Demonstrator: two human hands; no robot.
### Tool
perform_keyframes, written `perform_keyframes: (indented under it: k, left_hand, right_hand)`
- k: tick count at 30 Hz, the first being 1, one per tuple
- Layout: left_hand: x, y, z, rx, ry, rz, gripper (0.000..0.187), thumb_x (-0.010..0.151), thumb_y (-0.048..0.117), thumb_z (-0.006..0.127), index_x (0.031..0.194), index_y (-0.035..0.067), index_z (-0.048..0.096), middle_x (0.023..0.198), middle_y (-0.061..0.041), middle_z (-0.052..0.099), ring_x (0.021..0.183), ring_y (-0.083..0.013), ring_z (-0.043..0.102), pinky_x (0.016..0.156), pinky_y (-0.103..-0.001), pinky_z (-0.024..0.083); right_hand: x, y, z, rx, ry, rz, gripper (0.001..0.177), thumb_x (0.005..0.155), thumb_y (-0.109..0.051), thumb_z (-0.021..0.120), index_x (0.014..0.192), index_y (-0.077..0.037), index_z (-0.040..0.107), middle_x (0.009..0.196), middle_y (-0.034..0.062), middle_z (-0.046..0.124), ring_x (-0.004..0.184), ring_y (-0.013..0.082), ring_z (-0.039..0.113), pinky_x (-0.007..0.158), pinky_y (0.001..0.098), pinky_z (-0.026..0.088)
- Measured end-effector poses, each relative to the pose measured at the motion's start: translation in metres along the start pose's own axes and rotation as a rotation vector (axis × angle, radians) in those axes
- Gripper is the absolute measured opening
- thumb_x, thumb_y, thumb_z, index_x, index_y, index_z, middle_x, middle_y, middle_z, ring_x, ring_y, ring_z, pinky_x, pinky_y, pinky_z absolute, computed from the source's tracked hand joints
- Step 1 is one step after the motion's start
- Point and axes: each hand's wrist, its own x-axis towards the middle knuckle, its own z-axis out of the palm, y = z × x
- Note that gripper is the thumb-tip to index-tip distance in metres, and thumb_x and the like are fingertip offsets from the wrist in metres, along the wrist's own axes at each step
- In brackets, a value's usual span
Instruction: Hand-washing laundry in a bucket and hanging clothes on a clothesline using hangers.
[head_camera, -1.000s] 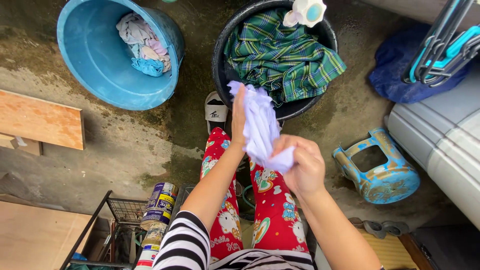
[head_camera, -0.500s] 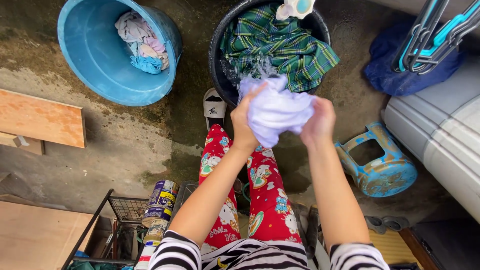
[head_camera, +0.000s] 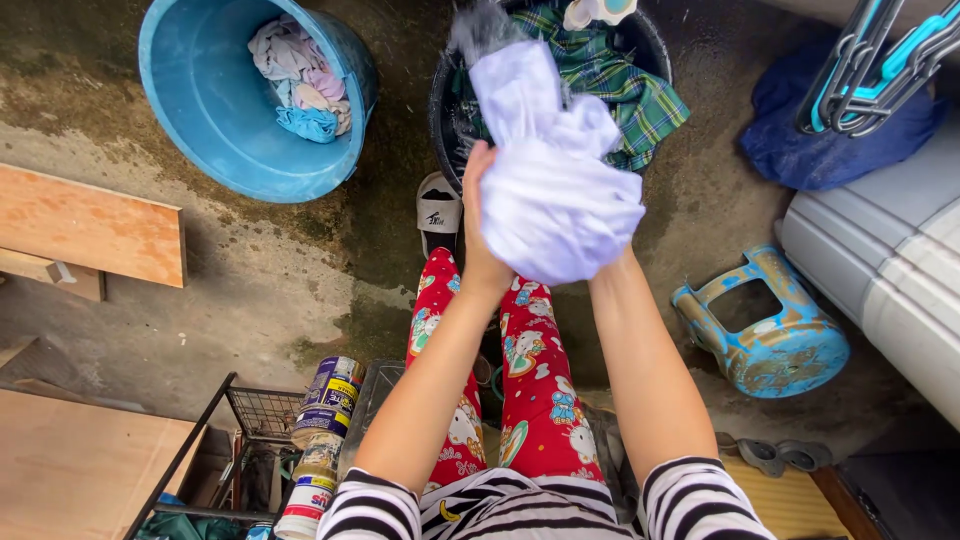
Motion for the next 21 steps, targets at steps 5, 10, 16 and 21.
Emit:
perform_keyframes:
  k: [5,10,16,21]
  left_hand:
    - [-0.014,-0.068,0.014,-0.736,-0.092,-0.395,0.065,0.103,0.022,0.060,0.159,0.006,0.033,0.164,-0.017,0.039,0.149,-0.0232,0.039,0.126,-0.034,0.031]
    - [-0.018,-0.060,0.029,-0.732,-0.103,-0.292,0.038,0.106,0.012,0.062,0.140,-0.005,0.059,0.135,-0.018,0.067,0.121,-0.0199,0.063,0.106,-0.034,0.052]
    - [0.004,0.022,0.005,-0.316,0.023,-0.110,0.040,0.096,0.019,0.075,0.128,0.001,0.059,0.113,-0.009,0.071,0.105,-0.0133,0.067,0.096,-0.027,0.054]
    - [0.011,0.052,-0.003,-0.231,-0.016,0.044,0.062,0.085,0.028,0.083,0.131,0.001,0.052,0.121,-0.012,0.069,0.107,-0.0205,0.069,0.101,-0.030,0.055]
  right_hand:
    - [-0.012,-0.001,-0.003,0.074,0.061,-0.100,0.043,0.094,-0.033,0.049,0.124,-0.004,0.057,0.119,0.0134,0.067,0.103,0.0249,0.071,0.091,0.0389,0.060]
    - [-0.002,0.001,-0.040,0.017,-0.115,-0.054,0.054,0.100,-0.040,0.048,0.141,-0.005,0.050,0.139,0.0136,0.060,0.126,0.0278,0.062,0.110,0.0437,0.051]
    - [-0.016,-0.013,-0.035,0.030,-0.192,0.023,0.069,0.105,-0.052,0.044,0.156,-0.006,0.044,0.155,0.0147,0.054,0.143,0.0325,0.055,0.124,0.0495,0.045]
    - [-0.032,-0.015,0.007,0.109,-0.261,0.059,0.089,0.097,-0.072,0.040,0.157,-0.005,0.043,0.151,0.0166,0.057,0.140,0.0353,0.055,0.121,0.0517,0.045]
